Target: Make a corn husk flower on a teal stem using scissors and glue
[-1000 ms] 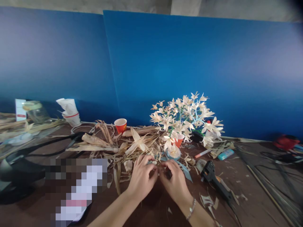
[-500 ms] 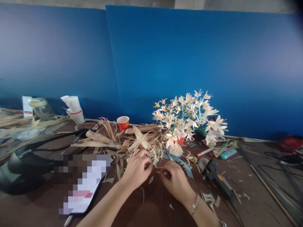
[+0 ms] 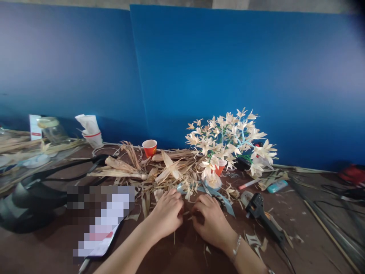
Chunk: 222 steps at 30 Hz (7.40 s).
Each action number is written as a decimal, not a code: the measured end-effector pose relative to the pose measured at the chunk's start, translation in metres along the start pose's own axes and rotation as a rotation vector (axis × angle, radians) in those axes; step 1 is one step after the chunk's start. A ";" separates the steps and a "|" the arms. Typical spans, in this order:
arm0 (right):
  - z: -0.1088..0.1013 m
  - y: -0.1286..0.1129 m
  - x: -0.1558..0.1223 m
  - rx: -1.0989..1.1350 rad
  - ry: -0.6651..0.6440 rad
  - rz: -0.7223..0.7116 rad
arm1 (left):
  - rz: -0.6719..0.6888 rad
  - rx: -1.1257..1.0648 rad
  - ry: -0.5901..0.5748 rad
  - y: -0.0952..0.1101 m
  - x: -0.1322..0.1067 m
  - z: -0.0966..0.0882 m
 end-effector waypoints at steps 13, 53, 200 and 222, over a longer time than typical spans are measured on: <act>-0.014 0.024 0.006 0.328 0.123 0.144 | 0.078 -0.013 0.128 0.016 0.011 -0.017; -0.013 0.011 0.002 0.087 0.145 0.029 | -0.004 -0.157 0.223 0.005 0.011 -0.004; -0.016 0.026 0.002 0.039 0.253 0.266 | -0.099 -0.092 0.315 0.008 0.011 -0.006; -0.023 0.029 0.001 0.008 0.276 0.244 | -0.235 0.045 0.328 -0.010 0.002 -0.011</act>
Point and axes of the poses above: each hand's wrist, its own x-axis towards the middle knuckle, its own z-axis out of the palm, y = z × x, the point moved 10 cm from there along x, towards the middle knuckle, and after that the axes turned 14 degrees about z, right-handed, at the moved point
